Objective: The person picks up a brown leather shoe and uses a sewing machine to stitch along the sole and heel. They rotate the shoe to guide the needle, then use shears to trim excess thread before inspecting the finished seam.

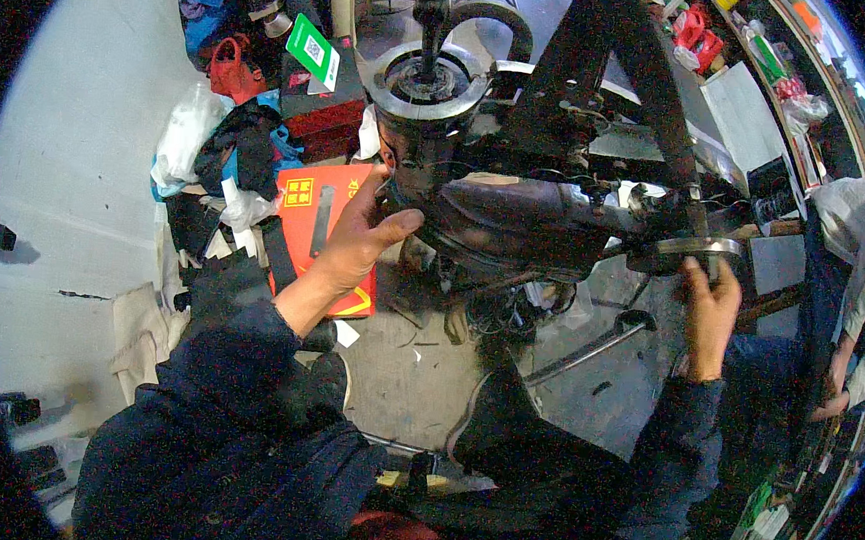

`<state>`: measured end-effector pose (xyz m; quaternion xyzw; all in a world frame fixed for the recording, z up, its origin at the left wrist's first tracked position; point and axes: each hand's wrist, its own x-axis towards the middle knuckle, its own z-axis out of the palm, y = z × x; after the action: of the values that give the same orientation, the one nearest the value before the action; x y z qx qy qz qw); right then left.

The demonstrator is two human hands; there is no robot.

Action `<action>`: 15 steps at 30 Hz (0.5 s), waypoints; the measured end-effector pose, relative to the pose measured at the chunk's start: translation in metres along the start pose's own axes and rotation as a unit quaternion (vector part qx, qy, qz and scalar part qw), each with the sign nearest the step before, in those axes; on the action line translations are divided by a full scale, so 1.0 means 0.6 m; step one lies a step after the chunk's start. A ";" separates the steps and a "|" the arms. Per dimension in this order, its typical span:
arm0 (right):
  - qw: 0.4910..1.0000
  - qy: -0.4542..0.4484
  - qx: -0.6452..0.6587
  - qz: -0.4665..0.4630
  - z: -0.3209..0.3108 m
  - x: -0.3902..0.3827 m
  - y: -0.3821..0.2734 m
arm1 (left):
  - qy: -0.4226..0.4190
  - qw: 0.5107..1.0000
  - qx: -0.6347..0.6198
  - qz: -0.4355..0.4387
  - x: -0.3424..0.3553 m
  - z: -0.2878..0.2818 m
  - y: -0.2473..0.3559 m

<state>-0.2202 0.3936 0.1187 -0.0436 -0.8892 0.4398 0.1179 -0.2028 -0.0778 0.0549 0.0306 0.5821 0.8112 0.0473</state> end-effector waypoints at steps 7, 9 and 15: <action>0.987 0.087 -0.131 -0.014 -0.075 0.067 0.199 | -0.015 1.000 0.002 0.009 -0.002 -0.003 0.000; 0.979 0.065 -0.178 0.076 -0.052 0.058 0.241 | -0.010 1.000 0.003 0.008 -0.001 -0.002 0.000; 0.976 -0.126 0.011 0.175 0.092 -0.023 0.144 | -0.016 1.000 -0.009 0.019 -0.001 0.002 0.002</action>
<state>-0.2226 0.4010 0.0153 -0.1417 -0.8706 0.4652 -0.0741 -0.2023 -0.0772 0.0565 0.0538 0.5730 0.8167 0.0417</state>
